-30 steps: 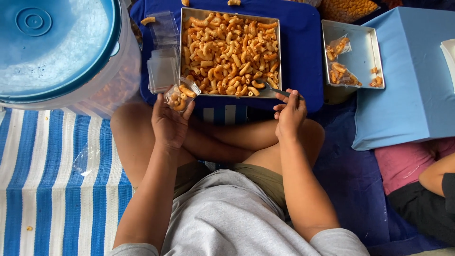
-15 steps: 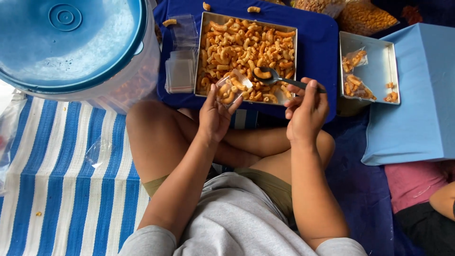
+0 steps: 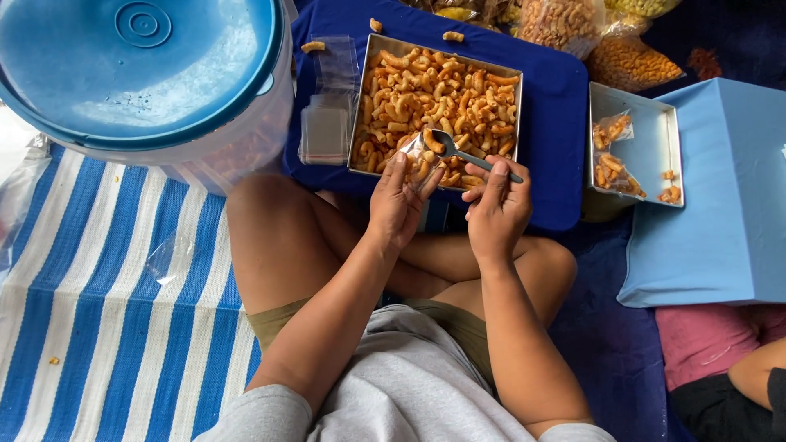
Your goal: A person sitting on the floor uses a spoon to portion snacks from a large tray into individual small plastic bags.
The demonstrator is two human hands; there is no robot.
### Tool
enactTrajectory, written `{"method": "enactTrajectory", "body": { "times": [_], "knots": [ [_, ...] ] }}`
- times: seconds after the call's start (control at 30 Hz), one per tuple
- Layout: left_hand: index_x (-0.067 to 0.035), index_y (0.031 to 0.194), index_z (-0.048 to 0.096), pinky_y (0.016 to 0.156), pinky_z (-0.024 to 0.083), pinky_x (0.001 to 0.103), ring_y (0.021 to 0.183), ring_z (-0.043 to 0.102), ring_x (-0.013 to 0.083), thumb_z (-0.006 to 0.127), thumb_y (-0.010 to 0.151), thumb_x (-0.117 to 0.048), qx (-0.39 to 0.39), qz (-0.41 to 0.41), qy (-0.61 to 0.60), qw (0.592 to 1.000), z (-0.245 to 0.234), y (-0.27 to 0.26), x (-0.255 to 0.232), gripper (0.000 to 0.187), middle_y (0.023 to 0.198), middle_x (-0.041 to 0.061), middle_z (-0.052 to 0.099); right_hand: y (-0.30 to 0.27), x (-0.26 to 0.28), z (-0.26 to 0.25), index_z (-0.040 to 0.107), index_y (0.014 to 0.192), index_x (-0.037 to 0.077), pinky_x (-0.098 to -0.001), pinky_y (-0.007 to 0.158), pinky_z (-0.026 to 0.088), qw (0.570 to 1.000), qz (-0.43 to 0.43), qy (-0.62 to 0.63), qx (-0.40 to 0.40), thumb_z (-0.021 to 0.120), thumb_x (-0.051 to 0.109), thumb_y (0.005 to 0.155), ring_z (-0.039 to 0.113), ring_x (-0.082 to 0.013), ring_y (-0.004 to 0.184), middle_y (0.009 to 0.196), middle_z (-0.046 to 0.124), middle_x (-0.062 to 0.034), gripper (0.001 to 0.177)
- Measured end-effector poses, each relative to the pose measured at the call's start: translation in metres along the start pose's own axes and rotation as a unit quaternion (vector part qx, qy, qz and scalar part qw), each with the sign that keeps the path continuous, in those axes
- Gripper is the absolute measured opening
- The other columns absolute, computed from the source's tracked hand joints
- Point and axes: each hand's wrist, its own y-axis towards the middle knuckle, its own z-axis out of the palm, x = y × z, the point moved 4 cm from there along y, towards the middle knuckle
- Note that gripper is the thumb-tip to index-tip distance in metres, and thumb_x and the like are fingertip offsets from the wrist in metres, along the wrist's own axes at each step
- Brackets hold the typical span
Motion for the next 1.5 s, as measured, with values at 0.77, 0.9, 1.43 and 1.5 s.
{"method": "enactTrajectory", "body": {
  "times": [0.77, 0.9, 1.43, 1.5],
  "knots": [
    [0.004, 0.144, 0.046, 0.109, 0.055, 0.057, 0.128, 0.056, 0.0484, 0.063, 0.105, -0.020, 0.036, -0.017, 0.030, 0.999, 0.000, -0.003, -0.018, 0.049, 0.141, 0.033, 0.053, 0.010, -0.005, -0.016, 0.058, 0.116, 0.006, -0.0158, 0.036, 0.041, 0.998, -0.058, 0.017, -0.009, 0.042, 0.024, 0.114, 0.064, -0.0121, 0.055, 0.096, 0.076, -0.0216, 0.024],
    [0.004, 0.141, 0.049, 0.105, 0.057, 0.059, 0.123, 0.060, 0.0495, 0.065, 0.103, -0.018, 0.031, -0.043, 0.021, 0.998, 0.007, -0.007, -0.017, 0.046, 0.137, 0.034, 0.056, 0.007, -0.003, -0.012, 0.060, 0.113, 0.004, -0.0168, 0.036, 0.042, 0.997, -0.078, -0.013, 0.010, 0.044, 0.023, 0.114, 0.066, -0.0131, 0.055, 0.093, 0.076, -0.0219, 0.024],
    [-0.003, 0.129, 0.066, 0.059, 0.069, 0.031, 0.088, 0.077, 0.0333, 0.071, 0.096, -0.033, -0.053, -0.106, 0.104, 0.987, -0.056, -0.032, -0.080, 0.045, 0.115, 0.020, 0.074, 0.042, -0.106, -0.069, 0.050, 0.140, 0.000, -0.0193, 0.028, 0.045, 0.978, 0.206, -0.044, -0.003, 0.049, 0.037, 0.111, 0.058, -0.0123, 0.049, 0.084, 0.069, -0.0157, 0.048],
    [-0.004, 0.129, 0.065, 0.057, 0.068, 0.031, 0.086, 0.077, 0.0343, 0.070, 0.097, -0.034, -0.051, -0.117, 0.098, 0.987, -0.069, -0.036, -0.073, 0.044, 0.116, 0.022, 0.073, 0.038, -0.120, -0.075, 0.051, 0.139, 0.000, -0.0204, 0.028, 0.047, 0.975, 0.219, -0.041, -0.006, 0.051, 0.039, 0.110, 0.059, -0.0134, 0.049, 0.083, 0.068, -0.0158, 0.048]
  ]
}}
